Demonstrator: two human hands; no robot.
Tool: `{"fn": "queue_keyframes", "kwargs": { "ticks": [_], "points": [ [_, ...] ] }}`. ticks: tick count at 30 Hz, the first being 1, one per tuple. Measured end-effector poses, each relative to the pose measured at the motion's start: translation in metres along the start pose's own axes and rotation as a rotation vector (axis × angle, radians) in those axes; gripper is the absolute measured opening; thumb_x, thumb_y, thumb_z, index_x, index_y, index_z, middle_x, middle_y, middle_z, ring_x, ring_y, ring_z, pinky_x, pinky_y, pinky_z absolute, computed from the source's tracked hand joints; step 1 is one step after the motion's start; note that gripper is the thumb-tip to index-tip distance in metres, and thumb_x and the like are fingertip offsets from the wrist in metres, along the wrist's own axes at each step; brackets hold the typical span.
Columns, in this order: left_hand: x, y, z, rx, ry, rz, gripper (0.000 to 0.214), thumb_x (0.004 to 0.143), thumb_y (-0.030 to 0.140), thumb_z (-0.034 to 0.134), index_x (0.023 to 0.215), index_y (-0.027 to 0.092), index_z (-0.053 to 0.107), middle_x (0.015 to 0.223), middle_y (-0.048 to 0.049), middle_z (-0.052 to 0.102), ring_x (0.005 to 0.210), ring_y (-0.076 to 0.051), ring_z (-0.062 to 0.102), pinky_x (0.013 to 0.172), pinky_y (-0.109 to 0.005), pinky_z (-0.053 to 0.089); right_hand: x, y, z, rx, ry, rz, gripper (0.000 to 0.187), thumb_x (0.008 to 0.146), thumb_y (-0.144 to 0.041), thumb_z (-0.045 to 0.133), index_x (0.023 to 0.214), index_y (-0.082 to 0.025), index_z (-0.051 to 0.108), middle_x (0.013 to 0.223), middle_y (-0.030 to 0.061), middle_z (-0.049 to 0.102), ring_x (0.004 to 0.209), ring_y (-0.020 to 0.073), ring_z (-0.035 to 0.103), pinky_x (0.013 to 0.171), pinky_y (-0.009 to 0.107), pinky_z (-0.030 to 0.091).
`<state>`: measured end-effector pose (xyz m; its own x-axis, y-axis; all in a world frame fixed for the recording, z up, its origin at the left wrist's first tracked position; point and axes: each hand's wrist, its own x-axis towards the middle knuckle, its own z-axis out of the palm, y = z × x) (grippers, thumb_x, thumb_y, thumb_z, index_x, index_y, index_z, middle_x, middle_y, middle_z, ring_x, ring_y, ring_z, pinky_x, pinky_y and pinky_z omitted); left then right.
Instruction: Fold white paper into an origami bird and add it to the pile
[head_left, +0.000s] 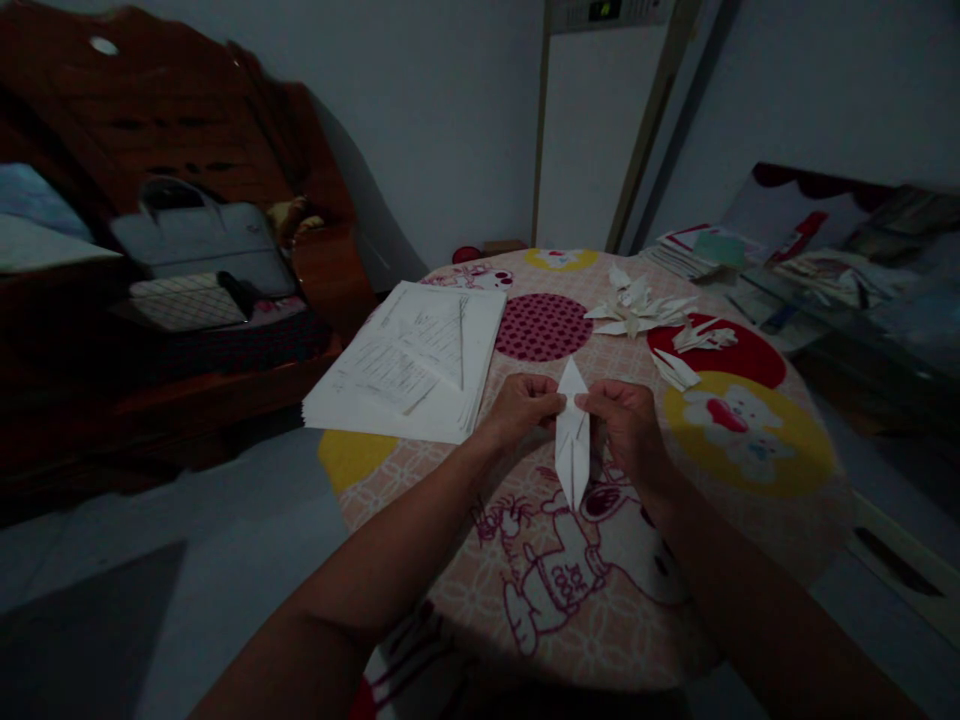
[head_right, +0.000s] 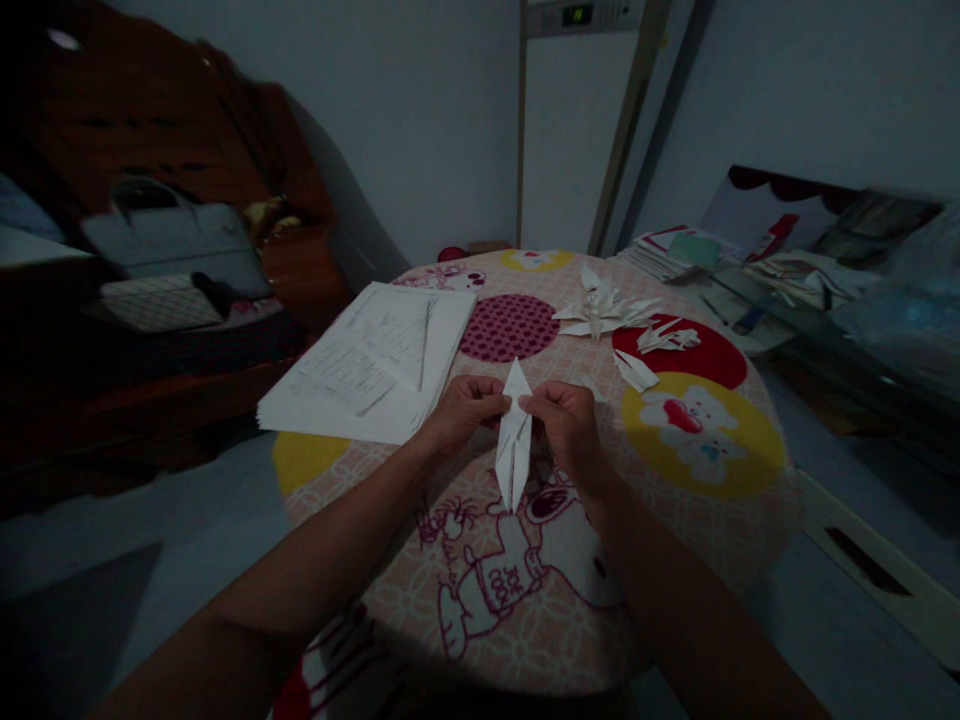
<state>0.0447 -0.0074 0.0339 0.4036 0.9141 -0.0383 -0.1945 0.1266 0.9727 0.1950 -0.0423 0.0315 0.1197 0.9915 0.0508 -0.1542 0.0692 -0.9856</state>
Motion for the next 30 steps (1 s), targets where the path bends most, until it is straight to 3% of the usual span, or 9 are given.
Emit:
{"fn": "queue_keyframes", "kwargs": {
  "ticks": [6, 11, 18, 21, 25, 27, 30],
  "points": [
    [0.002, -0.003, -0.008, -0.012, -0.097, -0.027, 0.035, 0.06, 0.039, 0.083, 0.062, 0.013, 0.059, 0.056, 0.0006, 0.061, 0.046, -0.007, 0.052, 0.048, -0.02, 0.043, 0.001, -0.001, -0.003, -0.014, -0.024, 0.012, 0.028, 0.065, -0.033, 0.077, 0.051, -0.017, 0.058, 0.042, -0.0035, 0.053, 0.035, 0.0073, 0.043, 0.036, 0.021, 0.031],
    [0.001, -0.005, -0.01, 0.005, -0.065, -0.01, 0.039, 0.063, 0.043, 0.084, 0.066, 0.013, 0.06, 0.058, -0.0004, 0.062, 0.049, -0.008, 0.054, 0.052, -0.022, 0.045, 0.002, 0.001, -0.004, -0.053, -0.024, -0.002, 0.028, 0.067, -0.034, 0.076, 0.052, -0.017, 0.059, 0.041, -0.0027, 0.054, 0.033, 0.0081, 0.043, 0.034, 0.021, 0.03],
    [0.003, -0.004, -0.008, -0.049, -0.065, 0.058, 0.037, 0.065, 0.034, 0.081, 0.09, 0.011, 0.066, 0.07, -0.0018, 0.064, 0.061, -0.012, 0.06, 0.062, -0.025, 0.049, 0.005, 0.008, -0.003, -0.159, 0.08, -0.117, 0.025, 0.072, -0.033, 0.072, 0.056, -0.017, 0.062, 0.043, -0.003, 0.056, 0.036, 0.0085, 0.046, 0.037, 0.02, 0.033],
    [0.003, -0.005, -0.006, 0.031, 0.03, 0.196, 0.036, 0.067, 0.029, 0.078, 0.097, 0.014, 0.064, 0.078, -0.0017, 0.064, 0.069, -0.013, 0.06, 0.068, -0.026, 0.05, 0.004, 0.009, -0.001, -0.18, 0.103, -0.162, 0.025, 0.074, -0.033, 0.071, 0.057, -0.017, 0.063, 0.044, -0.0033, 0.056, 0.039, 0.0095, 0.047, 0.039, 0.021, 0.036],
    [0.0, -0.003, -0.001, 0.471, 0.228, 0.535, 0.024, 0.069, 0.017, 0.075, 0.09, 0.016, 0.064, 0.088, -0.0026, 0.065, 0.081, -0.014, 0.058, 0.076, -0.027, 0.049, 0.003, 0.009, 0.0, -0.25, 0.164, -0.277, 0.024, 0.076, -0.032, 0.07, 0.058, -0.018, 0.061, 0.046, -0.0044, 0.054, 0.042, 0.0099, 0.047, 0.042, 0.022, 0.036],
    [-0.002, -0.003, 0.001, 0.656, 0.242, 0.635, 0.016, 0.074, 0.016, 0.071, 0.09, 0.017, 0.066, 0.086, -0.0027, 0.066, 0.078, -0.014, 0.058, 0.075, -0.027, 0.049, 0.003, 0.009, 0.001, -0.311, 0.184, -0.359, 0.024, 0.077, -0.03, 0.069, 0.058, -0.018, 0.061, 0.048, -0.0047, 0.054, 0.044, 0.0099, 0.046, 0.044, 0.023, 0.036],
    [-0.003, -0.004, 0.002, 0.738, 0.21, 0.692, 0.015, 0.082, 0.013, 0.065, 0.096, 0.017, 0.068, 0.089, -0.0038, 0.07, 0.077, -0.014, 0.061, 0.074, -0.027, 0.05, 0.002, 0.009, 0.001, -0.383, 0.187, -0.47, 0.023, 0.08, -0.029, 0.068, 0.06, -0.018, 0.062, 0.052, -0.0045, 0.054, 0.049, 0.0103, 0.047, 0.048, 0.024, 0.037]
  ]
}}
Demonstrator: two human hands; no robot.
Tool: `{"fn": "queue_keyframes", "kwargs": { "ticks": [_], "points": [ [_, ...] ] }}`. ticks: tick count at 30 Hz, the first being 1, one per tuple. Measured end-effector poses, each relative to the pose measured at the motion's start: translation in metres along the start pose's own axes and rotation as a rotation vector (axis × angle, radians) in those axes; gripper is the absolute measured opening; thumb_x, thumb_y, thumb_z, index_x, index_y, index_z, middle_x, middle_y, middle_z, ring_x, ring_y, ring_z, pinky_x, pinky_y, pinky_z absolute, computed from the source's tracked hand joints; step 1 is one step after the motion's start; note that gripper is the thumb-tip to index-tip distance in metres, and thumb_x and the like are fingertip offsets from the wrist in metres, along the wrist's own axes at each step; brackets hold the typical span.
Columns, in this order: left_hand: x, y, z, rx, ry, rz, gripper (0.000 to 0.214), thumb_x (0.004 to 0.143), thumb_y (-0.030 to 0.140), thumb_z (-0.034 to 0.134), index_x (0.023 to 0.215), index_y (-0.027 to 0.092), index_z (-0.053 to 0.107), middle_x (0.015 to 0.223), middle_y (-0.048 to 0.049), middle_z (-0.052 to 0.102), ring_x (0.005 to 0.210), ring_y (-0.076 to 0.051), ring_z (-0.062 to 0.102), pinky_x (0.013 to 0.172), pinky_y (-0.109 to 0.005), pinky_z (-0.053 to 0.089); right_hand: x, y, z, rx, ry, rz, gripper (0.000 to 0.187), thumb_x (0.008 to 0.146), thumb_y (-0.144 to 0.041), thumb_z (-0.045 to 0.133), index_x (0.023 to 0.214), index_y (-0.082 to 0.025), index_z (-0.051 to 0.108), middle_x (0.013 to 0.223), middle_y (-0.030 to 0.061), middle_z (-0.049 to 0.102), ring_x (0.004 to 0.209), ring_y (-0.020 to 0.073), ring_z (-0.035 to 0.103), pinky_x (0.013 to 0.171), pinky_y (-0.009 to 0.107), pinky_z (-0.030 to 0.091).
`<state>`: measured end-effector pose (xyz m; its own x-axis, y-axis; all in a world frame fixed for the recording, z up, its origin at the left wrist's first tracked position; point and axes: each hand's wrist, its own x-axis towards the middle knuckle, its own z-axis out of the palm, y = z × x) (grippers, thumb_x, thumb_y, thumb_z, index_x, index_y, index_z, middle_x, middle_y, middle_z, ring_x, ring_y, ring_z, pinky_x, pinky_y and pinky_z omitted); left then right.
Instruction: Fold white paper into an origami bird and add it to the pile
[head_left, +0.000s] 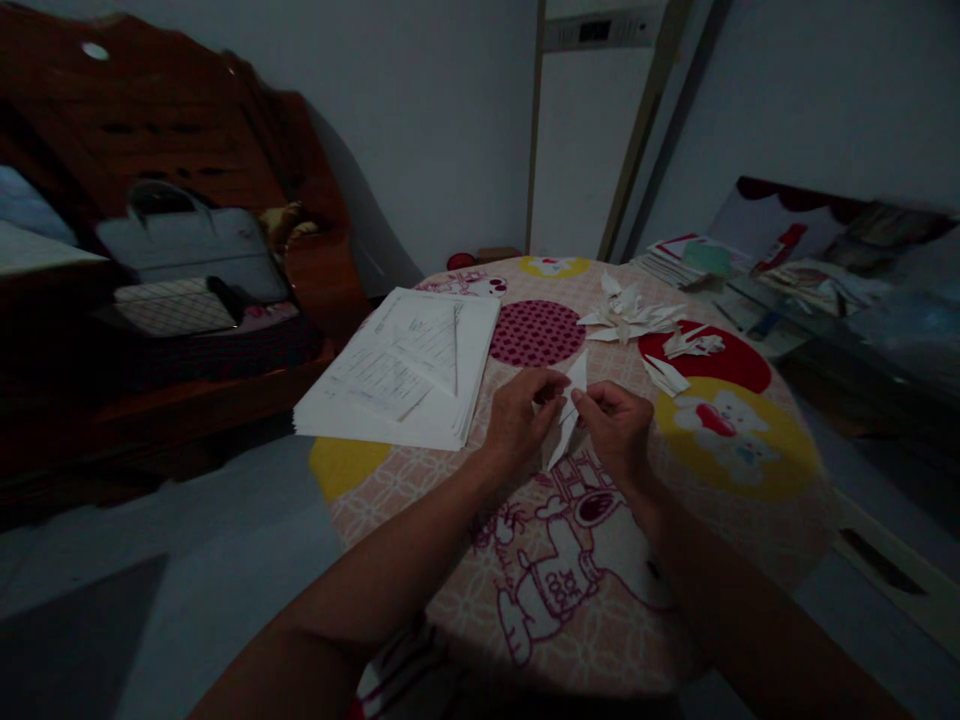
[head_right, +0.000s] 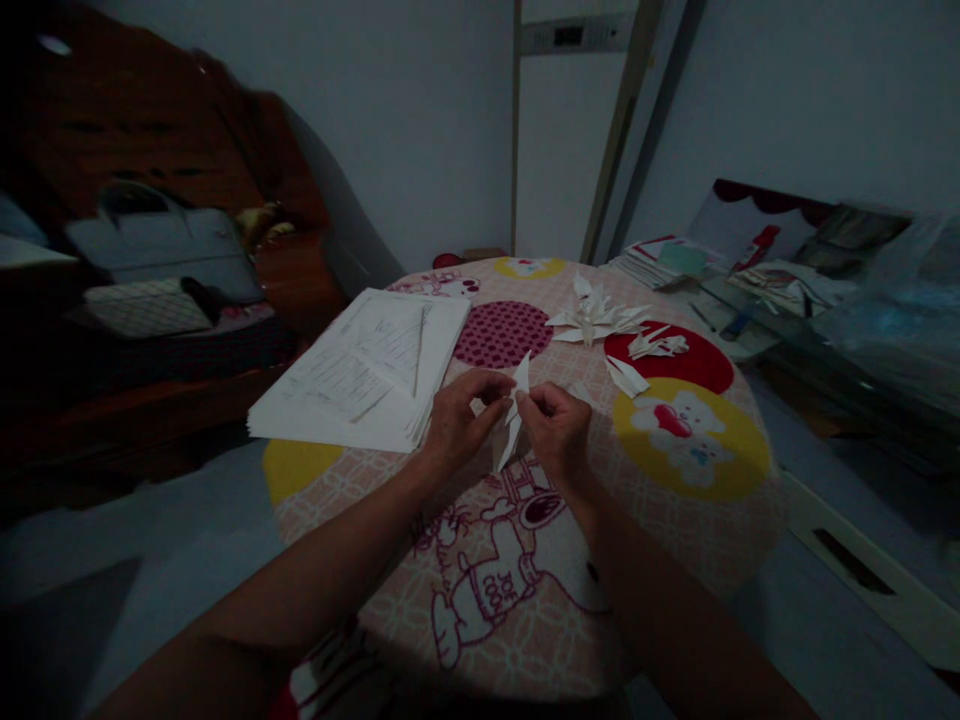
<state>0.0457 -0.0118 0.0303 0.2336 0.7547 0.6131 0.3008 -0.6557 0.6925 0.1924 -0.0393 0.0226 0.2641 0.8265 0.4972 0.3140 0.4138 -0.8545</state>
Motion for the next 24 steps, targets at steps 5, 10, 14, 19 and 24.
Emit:
{"fn": "queue_keyframes", "kwargs": {
  "ticks": [5, 10, 14, 19, 24],
  "points": [
    [0.0, 0.0, -0.001, -0.082, 0.009, -0.005, 0.017, 0.088, 0.024, 0.064, 0.1, 0.017, 0.073, 0.097, -0.0072, 0.074, 0.086, -0.016, 0.067, 0.077, -0.027, 0.052, 0.0, 0.0, 0.0, -0.04, -0.05, -0.144, 0.017, 0.087, -0.03, 0.064, 0.078, -0.019, 0.072, 0.07, 0.0004, 0.066, 0.064, 0.0147, 0.059, 0.062, 0.028, 0.048],
    [0.001, -0.002, -0.002, -0.202, 0.002, -0.125, 0.028, 0.083, 0.037, 0.072, 0.101, 0.016, 0.075, 0.093, -0.0069, 0.074, 0.081, -0.016, 0.066, 0.074, -0.027, 0.053, 0.002, -0.002, -0.002, -0.046, -0.105, -0.221, 0.022, 0.093, -0.028, 0.055, 0.088, -0.019, 0.075, 0.078, 0.0037, 0.069, 0.072, 0.0167, 0.063, 0.068, 0.03, 0.051],
    [0.003, -0.007, 0.001, -0.366, 0.013, -0.223, 0.025, 0.082, 0.037, 0.07, 0.094, 0.016, 0.076, 0.092, -0.0065, 0.075, 0.083, -0.019, 0.067, 0.076, -0.028, 0.052, 0.0, -0.006, -0.002, 0.005, -0.135, -0.171, 0.021, 0.092, -0.028, 0.057, 0.091, -0.019, 0.075, 0.084, 0.005, 0.071, 0.073, 0.0169, 0.065, 0.067, 0.031, 0.052],
    [0.005, -0.008, 0.0, -0.567, 0.072, -0.466, 0.019, 0.074, 0.03, 0.074, 0.085, 0.015, 0.076, 0.079, -0.003, 0.073, 0.067, -0.014, 0.062, 0.065, -0.025, 0.048, 0.001, -0.013, -0.006, 0.085, 0.028, 0.007, 0.018, 0.087, -0.031, 0.063, 0.081, -0.018, 0.074, 0.072, 0.0023, 0.07, 0.055, 0.0125, 0.058, 0.052, 0.026, 0.047],
    [0.005, -0.004, -0.001, -0.756, 0.116, -0.615, 0.022, 0.066, 0.028, 0.077, 0.082, 0.013, 0.075, 0.072, -0.0019, 0.072, 0.059, -0.011, 0.058, 0.06, -0.024, 0.046, 0.01, -0.004, -0.008, 0.243, 0.002, 0.203, 0.015, 0.077, -0.031, 0.072, 0.08, -0.017, 0.075, 0.063, 0.0008, 0.068, 0.049, 0.0114, 0.054, 0.044, 0.024, 0.041]
  ]
}}
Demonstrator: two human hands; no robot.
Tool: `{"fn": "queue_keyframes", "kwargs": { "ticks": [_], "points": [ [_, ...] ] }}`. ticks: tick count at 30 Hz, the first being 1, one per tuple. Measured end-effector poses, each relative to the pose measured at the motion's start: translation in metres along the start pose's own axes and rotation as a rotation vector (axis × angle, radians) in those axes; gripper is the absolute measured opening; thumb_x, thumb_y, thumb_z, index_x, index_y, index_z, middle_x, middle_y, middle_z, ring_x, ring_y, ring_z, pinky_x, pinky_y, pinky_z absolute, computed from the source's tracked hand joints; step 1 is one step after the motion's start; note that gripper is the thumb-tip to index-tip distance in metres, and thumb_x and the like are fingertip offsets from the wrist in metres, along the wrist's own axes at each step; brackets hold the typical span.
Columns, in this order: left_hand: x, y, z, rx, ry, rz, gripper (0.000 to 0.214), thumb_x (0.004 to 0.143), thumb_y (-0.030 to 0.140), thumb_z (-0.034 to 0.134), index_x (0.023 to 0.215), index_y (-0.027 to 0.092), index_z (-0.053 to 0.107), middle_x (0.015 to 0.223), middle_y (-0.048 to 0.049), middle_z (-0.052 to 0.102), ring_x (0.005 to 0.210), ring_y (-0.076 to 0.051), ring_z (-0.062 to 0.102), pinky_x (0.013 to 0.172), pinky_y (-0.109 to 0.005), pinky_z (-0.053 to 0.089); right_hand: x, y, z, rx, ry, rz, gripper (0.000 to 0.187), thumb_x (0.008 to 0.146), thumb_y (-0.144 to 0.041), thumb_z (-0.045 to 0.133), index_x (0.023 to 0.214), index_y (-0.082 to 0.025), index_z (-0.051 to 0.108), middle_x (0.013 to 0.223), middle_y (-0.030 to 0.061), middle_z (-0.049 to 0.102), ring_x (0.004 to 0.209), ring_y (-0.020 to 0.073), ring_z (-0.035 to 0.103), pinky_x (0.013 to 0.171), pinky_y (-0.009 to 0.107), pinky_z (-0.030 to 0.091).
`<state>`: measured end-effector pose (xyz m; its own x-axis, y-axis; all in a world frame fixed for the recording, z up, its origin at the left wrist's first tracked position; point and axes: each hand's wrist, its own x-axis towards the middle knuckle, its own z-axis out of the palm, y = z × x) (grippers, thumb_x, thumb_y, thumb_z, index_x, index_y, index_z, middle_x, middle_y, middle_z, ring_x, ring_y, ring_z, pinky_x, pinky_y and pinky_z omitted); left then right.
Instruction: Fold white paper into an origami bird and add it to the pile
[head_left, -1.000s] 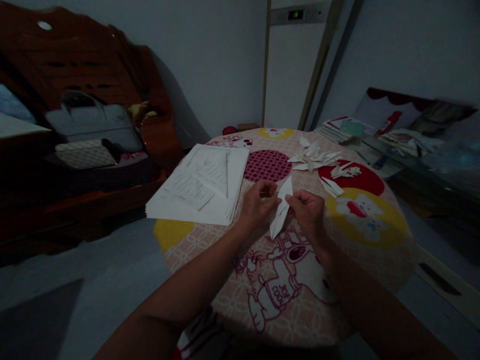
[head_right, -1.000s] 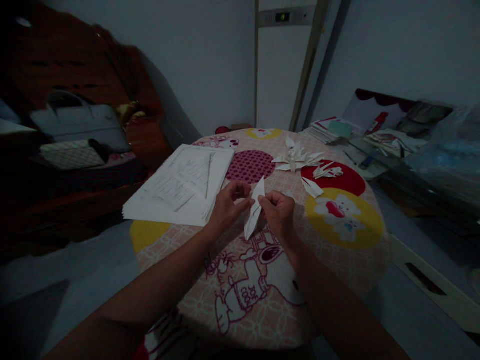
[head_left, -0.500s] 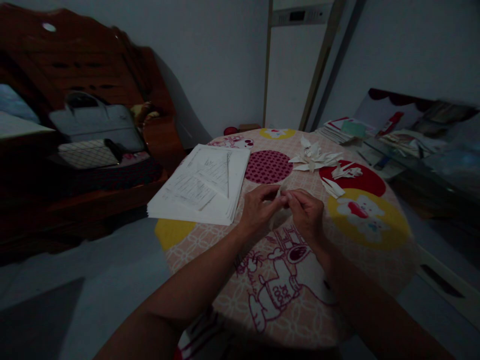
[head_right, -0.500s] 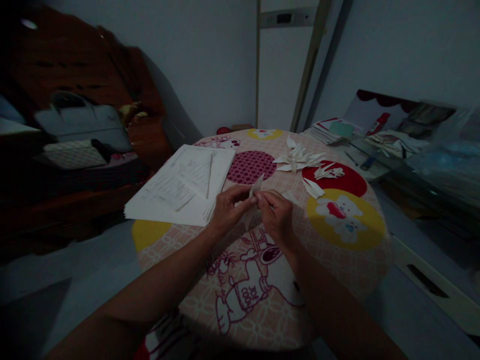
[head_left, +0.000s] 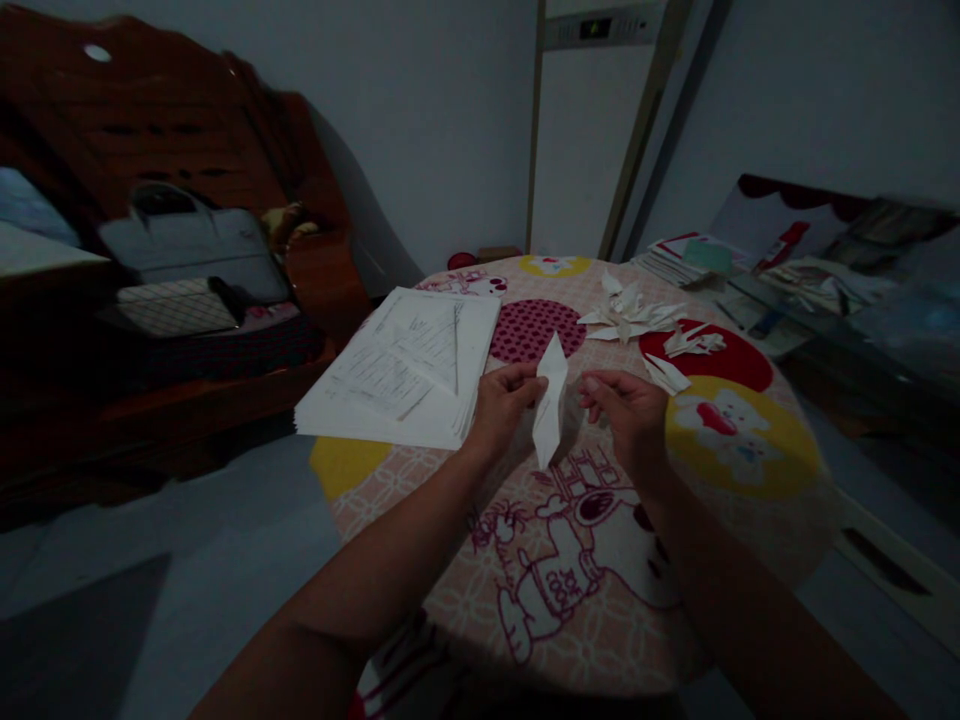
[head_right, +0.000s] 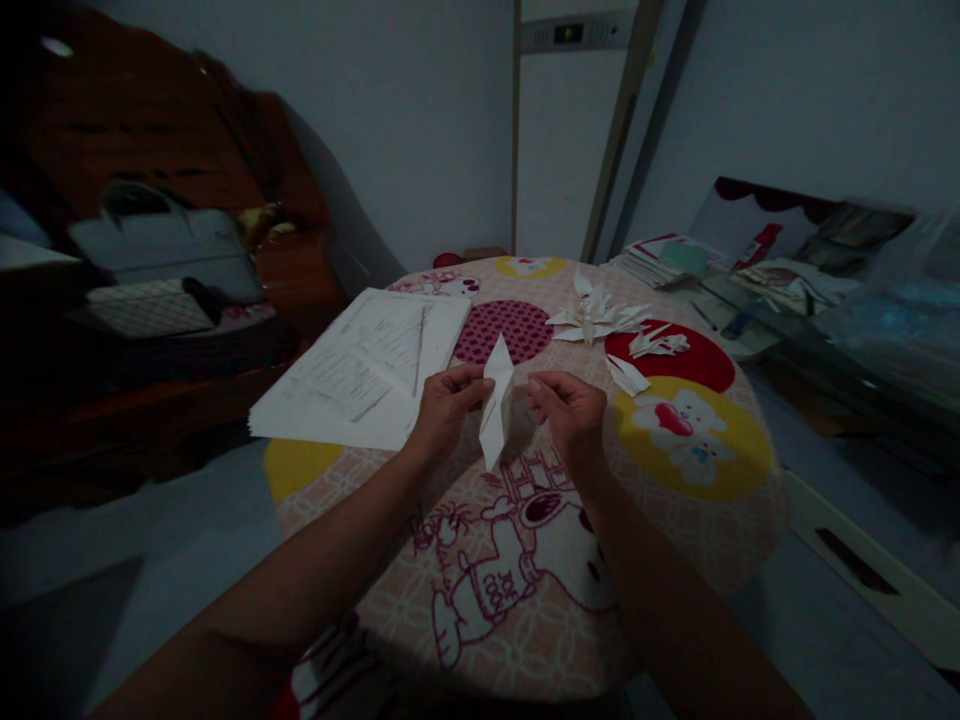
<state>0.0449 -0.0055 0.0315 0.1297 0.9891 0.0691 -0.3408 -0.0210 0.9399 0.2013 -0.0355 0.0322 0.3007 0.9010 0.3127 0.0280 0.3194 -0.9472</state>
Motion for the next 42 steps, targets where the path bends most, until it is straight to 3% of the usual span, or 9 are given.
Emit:
{"fn": "queue_keyframes", "kwargs": {
  "ticks": [4, 9, 16, 24, 33, 42],
  "points": [
    [-0.003, 0.001, 0.003, -0.022, -0.037, -0.041, 0.029, 0.064, 0.028, 0.08, 0.088, 0.013, 0.074, 0.073, -0.003, 0.072, 0.061, -0.013, 0.062, 0.062, -0.026, 0.049, 0.003, 0.005, 0.003, 0.072, -0.15, 0.119, 0.017, 0.072, -0.033, 0.076, 0.076, -0.016, 0.075, 0.059, 0.0001, 0.067, 0.046, 0.0106, 0.053, 0.042, 0.023, 0.042],
    [-0.004, -0.001, 0.002, 0.003, -0.074, -0.064, 0.028, 0.065, 0.027, 0.079, 0.088, 0.013, 0.073, 0.069, -0.0016, 0.07, 0.057, -0.011, 0.059, 0.059, -0.024, 0.046, 0.0, 0.002, 0.004, 0.104, -0.156, 0.147, 0.019, 0.069, -0.033, 0.077, 0.067, -0.016, 0.069, 0.053, -0.0012, 0.063, 0.044, 0.0102, 0.052, 0.041, 0.022, 0.042],
    [-0.006, 0.001, 0.004, 0.022, -0.036, -0.05, 0.024, 0.064, 0.028, 0.08, 0.08, 0.013, 0.07, 0.061, 0.0017, 0.064, 0.051, -0.008, 0.052, 0.051, -0.021, 0.038, -0.002, 0.005, 0.005, 0.067, -0.219, 0.178, 0.022, 0.071, -0.036, 0.077, 0.072, -0.018, 0.065, 0.053, -0.002, 0.064, 0.041, 0.0117, 0.055, 0.041, 0.023, 0.045],
    [-0.006, 0.007, 0.002, -0.004, -0.08, -0.106, 0.028, 0.06, 0.028, 0.084, 0.074, 0.013, 0.065, 0.061, 0.0006, 0.064, 0.054, -0.011, 0.058, 0.057, -0.024, 0.047, -0.005, -0.003, 0.006, 0.094, -0.176, 0.21, 0.02, 0.068, -0.032, 0.077, 0.069, -0.019, 0.062, 0.055, -0.0021, 0.064, 0.043, 0.0115, 0.055, 0.044, 0.024, 0.045],
    [-0.01, 0.012, 0.005, -0.06, -0.097, -0.093, 0.028, 0.06, 0.023, 0.083, 0.077, 0.017, 0.061, 0.058, 0.0069, 0.055, 0.05, -0.007, 0.051, 0.048, -0.019, 0.041, -0.004, 0.004, 0.004, 0.208, -0.103, 0.182, 0.019, 0.064, -0.023, 0.08, 0.081, -0.02, 0.072, 0.066, -0.001, 0.07, 0.055, 0.0124, 0.061, 0.055, 0.026, 0.051],
    [-0.012, 0.018, 0.002, 0.053, -0.171, 0.059, 0.022, 0.065, 0.029, 0.081, 0.077, 0.015, 0.068, 0.063, 0.0009, 0.064, 0.056, -0.01, 0.058, 0.056, -0.023, 0.048, -0.005, 0.0, 0.002, 0.21, -0.128, 0.152, 0.01, 0.066, -0.016, 0.067, 0.072, -0.021, 0.074, 0.064, 0.0, 0.069, 0.057, 0.0147, 0.062, 0.061, 0.03, 0.051]
  ]
}}
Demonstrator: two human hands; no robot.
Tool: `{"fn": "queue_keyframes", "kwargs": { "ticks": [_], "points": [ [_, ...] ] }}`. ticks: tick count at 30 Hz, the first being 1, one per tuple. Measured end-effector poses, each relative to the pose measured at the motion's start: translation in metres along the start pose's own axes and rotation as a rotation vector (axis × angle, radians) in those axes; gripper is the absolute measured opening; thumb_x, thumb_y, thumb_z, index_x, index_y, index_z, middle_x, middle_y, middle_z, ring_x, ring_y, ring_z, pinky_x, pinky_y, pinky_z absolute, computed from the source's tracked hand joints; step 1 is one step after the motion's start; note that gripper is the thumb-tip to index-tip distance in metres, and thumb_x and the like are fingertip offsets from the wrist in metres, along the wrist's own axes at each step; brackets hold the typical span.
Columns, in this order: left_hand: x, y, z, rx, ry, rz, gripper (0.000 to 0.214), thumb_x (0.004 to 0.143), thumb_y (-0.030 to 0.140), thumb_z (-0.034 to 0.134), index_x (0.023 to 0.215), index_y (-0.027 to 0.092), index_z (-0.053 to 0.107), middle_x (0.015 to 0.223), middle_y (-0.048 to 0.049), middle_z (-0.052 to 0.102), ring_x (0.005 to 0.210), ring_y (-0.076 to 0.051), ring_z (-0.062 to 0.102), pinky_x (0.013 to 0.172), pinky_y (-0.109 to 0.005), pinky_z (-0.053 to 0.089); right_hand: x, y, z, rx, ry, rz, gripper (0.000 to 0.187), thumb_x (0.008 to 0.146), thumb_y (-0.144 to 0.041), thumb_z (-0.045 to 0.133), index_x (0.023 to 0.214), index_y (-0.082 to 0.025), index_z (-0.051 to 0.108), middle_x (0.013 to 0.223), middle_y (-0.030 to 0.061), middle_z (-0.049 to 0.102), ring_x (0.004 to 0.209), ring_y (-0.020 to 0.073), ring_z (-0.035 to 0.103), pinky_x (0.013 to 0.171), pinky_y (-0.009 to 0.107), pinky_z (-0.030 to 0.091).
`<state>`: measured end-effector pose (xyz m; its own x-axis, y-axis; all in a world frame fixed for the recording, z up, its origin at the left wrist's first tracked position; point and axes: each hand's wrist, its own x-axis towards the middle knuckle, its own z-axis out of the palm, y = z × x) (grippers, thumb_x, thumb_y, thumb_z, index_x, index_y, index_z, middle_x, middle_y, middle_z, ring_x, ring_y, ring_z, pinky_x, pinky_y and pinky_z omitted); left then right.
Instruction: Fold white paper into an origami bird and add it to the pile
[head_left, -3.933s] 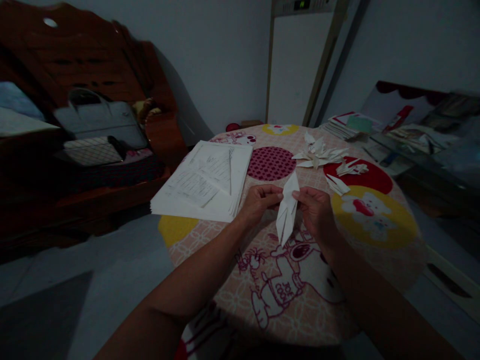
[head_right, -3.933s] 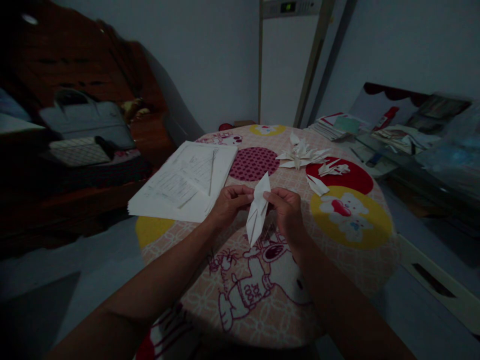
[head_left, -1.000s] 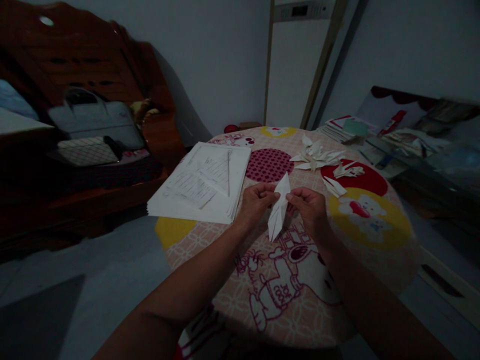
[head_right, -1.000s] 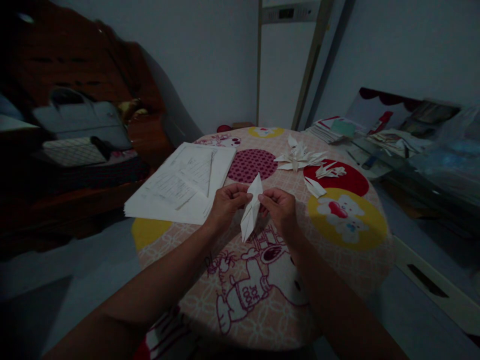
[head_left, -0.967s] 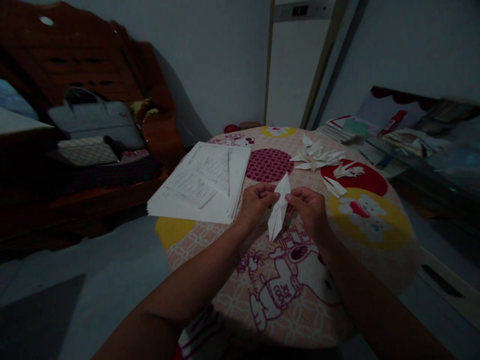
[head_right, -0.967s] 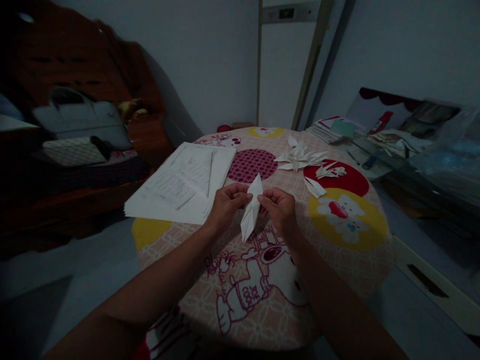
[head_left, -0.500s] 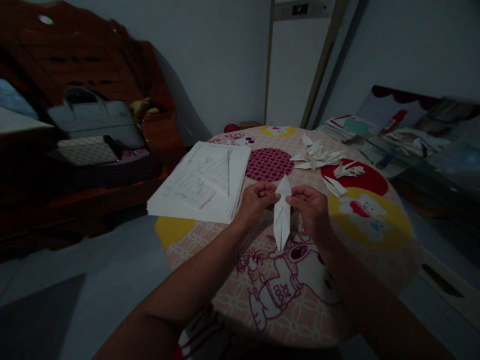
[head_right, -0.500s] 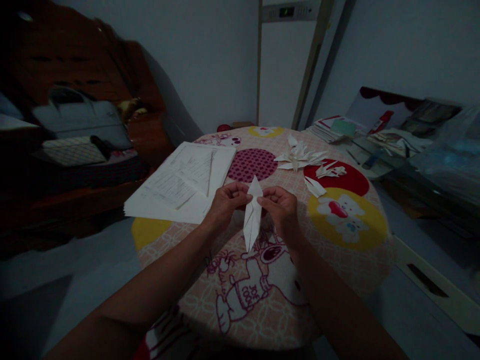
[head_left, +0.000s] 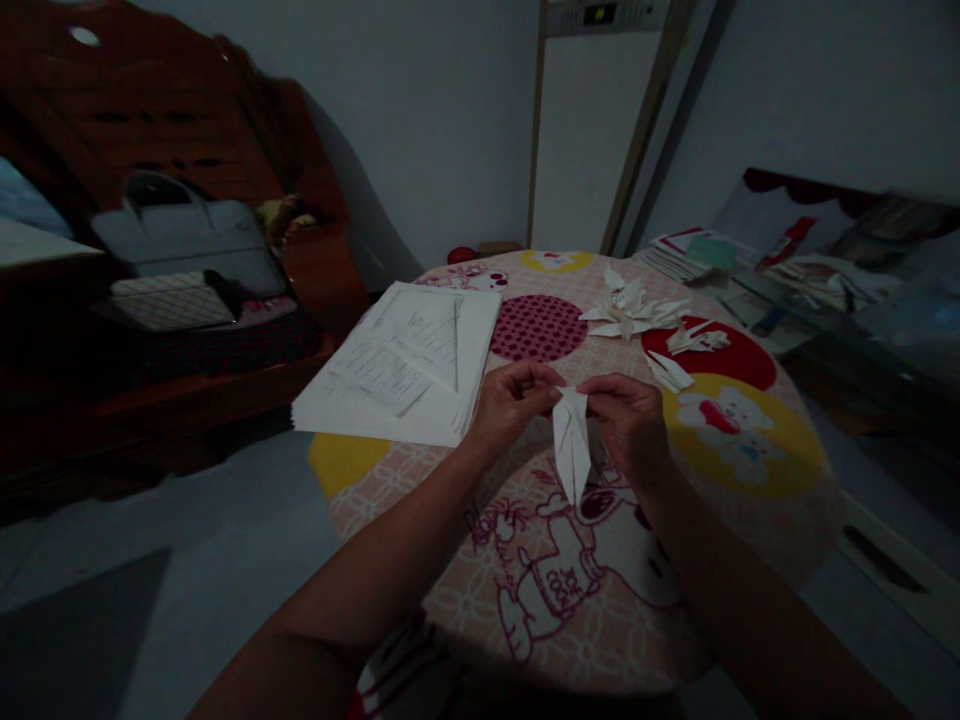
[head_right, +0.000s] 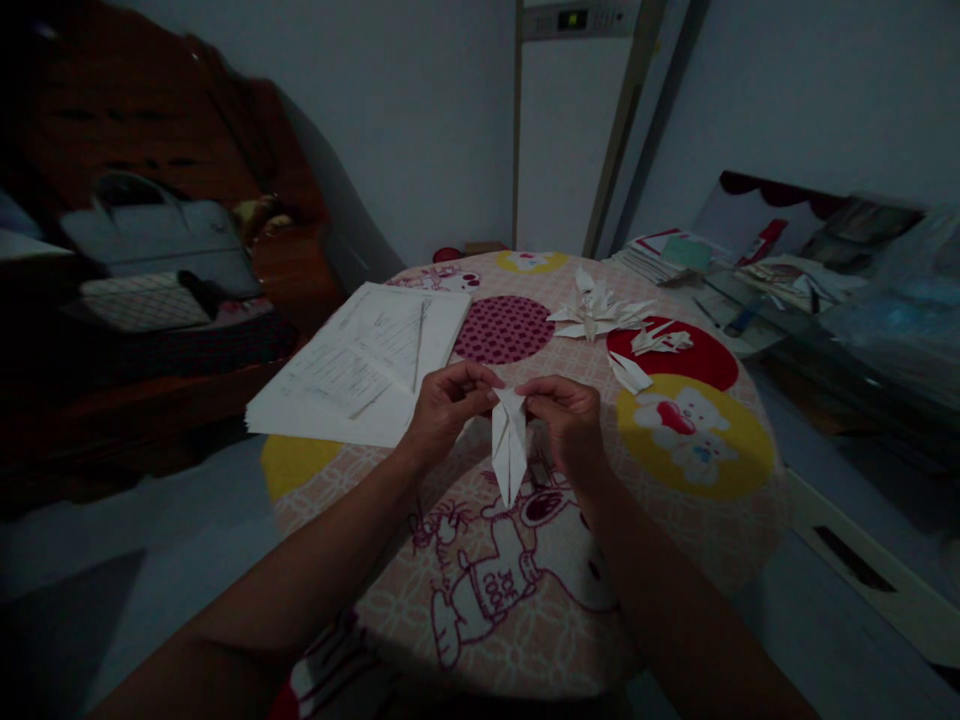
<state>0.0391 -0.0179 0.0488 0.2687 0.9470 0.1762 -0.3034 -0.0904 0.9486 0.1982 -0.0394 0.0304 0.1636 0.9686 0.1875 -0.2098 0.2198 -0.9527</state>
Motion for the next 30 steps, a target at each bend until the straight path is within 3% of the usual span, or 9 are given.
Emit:
{"fn": "queue_keyframes", "kwargs": {
  "ticks": [6, 13, 20, 30],
  "points": [
    [-0.002, 0.004, -0.001, 0.078, -0.025, 0.129, 0.011, 0.069, 0.021, 0.077, 0.075, 0.016, 0.069, 0.064, -0.0001, 0.065, 0.055, -0.01, 0.058, 0.055, -0.023, 0.047, -0.002, 0.001, 0.001, 0.0, 0.028, -0.074, 0.014, 0.066, -0.012, 0.066, 0.068, -0.024, 0.074, 0.066, -0.0009, 0.069, 0.061, 0.0138, 0.062, 0.062, 0.028, 0.05],
    [-0.003, 0.0, -0.003, 0.103, -0.009, 0.172, 0.01, 0.07, 0.019, 0.075, 0.075, 0.017, 0.066, 0.064, 0.0006, 0.063, 0.056, -0.01, 0.058, 0.055, -0.022, 0.045, -0.008, -0.01, 0.004, -0.197, 0.068, -0.206, 0.015, 0.069, -0.013, 0.066, 0.066, -0.025, 0.075, 0.069, -0.0002, 0.07, 0.064, 0.0146, 0.063, 0.059, 0.027, 0.05],
    [-0.003, -0.002, -0.004, -0.008, -0.013, 0.054, 0.023, 0.077, 0.035, 0.072, 0.088, 0.015, 0.071, 0.073, -0.0014, 0.066, 0.062, -0.011, 0.06, 0.06, -0.023, 0.05, -0.011, -0.013, 0.004, -0.258, 0.044, -0.3, 0.018, 0.073, -0.011, 0.065, 0.069, -0.025, 0.076, 0.071, -0.001, 0.071, 0.068, 0.0139, 0.065, 0.062, 0.026, 0.052],
    [-0.002, 0.001, -0.003, 0.083, -0.018, 0.018, 0.03, 0.066, 0.037, 0.084, 0.08, 0.013, 0.073, 0.062, -0.0003, 0.065, 0.055, -0.009, 0.057, 0.054, -0.021, 0.046, -0.01, -0.014, 0.005, -0.311, 0.037, -0.396, 0.021, 0.073, -0.006, 0.063, 0.072, -0.023, 0.076, 0.069, -0.0028, 0.071, 0.064, 0.011, 0.064, 0.059, 0.022, 0.049]
  ]
}}
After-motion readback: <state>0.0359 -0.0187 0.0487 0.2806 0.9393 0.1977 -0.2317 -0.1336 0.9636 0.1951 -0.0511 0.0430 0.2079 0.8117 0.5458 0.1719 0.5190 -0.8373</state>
